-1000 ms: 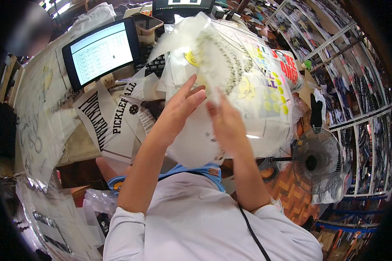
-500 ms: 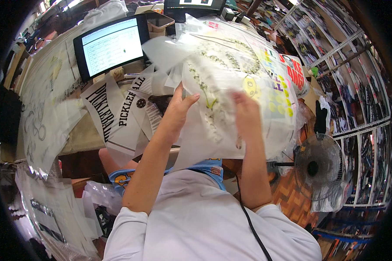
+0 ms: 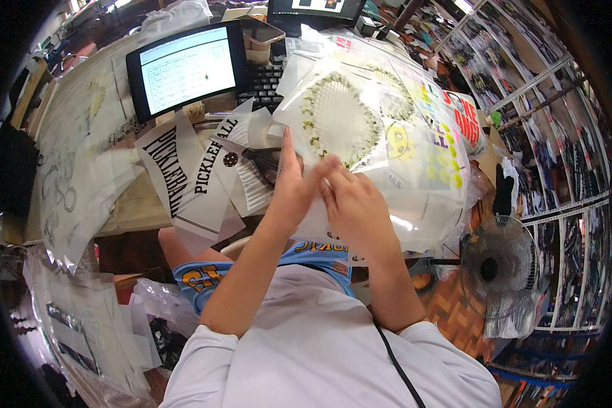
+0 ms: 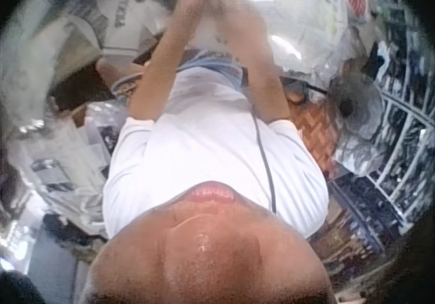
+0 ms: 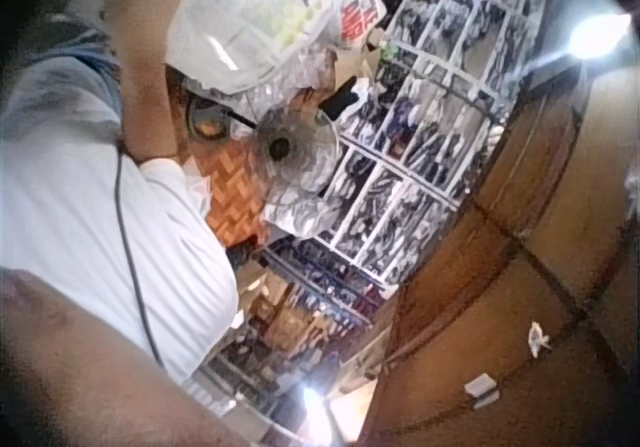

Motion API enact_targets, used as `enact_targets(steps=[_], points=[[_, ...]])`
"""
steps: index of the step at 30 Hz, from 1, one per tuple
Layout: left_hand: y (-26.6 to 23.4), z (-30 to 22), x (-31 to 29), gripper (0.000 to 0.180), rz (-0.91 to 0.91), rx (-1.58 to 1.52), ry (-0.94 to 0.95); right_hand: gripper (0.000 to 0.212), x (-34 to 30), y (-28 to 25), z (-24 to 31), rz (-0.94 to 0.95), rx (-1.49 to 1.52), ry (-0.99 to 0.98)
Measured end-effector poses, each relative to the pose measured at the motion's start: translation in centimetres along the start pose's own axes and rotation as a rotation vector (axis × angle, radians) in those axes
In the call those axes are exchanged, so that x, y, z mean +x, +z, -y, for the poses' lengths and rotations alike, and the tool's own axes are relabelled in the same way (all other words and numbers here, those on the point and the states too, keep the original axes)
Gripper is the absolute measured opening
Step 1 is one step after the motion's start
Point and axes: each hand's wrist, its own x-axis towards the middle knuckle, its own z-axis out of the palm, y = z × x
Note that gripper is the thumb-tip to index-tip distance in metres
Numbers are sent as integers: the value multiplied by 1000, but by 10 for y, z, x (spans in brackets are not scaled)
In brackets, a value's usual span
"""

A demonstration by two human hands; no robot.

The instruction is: The person sorts through and organizes several clear plastic-wrapped printing designs on a table, checking a digital tablet and using a computer keyboard and mouse.

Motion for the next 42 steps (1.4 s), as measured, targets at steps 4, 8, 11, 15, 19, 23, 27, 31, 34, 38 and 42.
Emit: enact_targets(steps=[4, 8, 11, 15, 19, 23, 27, 31, 34, 38, 42], points=[[-7, 12, 6, 93, -50, 224, 134, 38, -4, -1, -3, 76, -48, -99], [-6, -16, 6, 84, -38, 628, 231, 46, -8, -13, -4, 87, 69, -115], [-19, -47, 12, 73, 53, 808, 401, 49, -11, -40, -5, 177, 392, 8], [-54, -139, -14, 65, -59, 1243, 693, 46, -24, -45, -42, 50, 496, 65], [-150, -237, -46, 49, -344, 1525, 1012, 40, -24, -37, -73, -29, 548, 95], [-269, -307, -78, 48, -778, 1327, 901, 39, -21, -33, -76, -69, 519, 171], [-562, -335, -167, 35, -943, 1874, 590, 38, 2, -30, -68, -60, 457, 156], [-553, -230, -140, 64, -1235, 1227, 210, 37, -2, -27, -73, -113, 227, 154], [-519, -231, -139, 74, -1230, 990, 101, 38, -7, -21, -83, -126, 175, 171], [-529, -248, -132, 73, -1126, 1156, 317, 40, -8, -23, -92, -140, 69, 194], [-561, -250, -149, 71, -1225, 1469, -9, 51, 6, -24, -102, -158, 36, 201]])
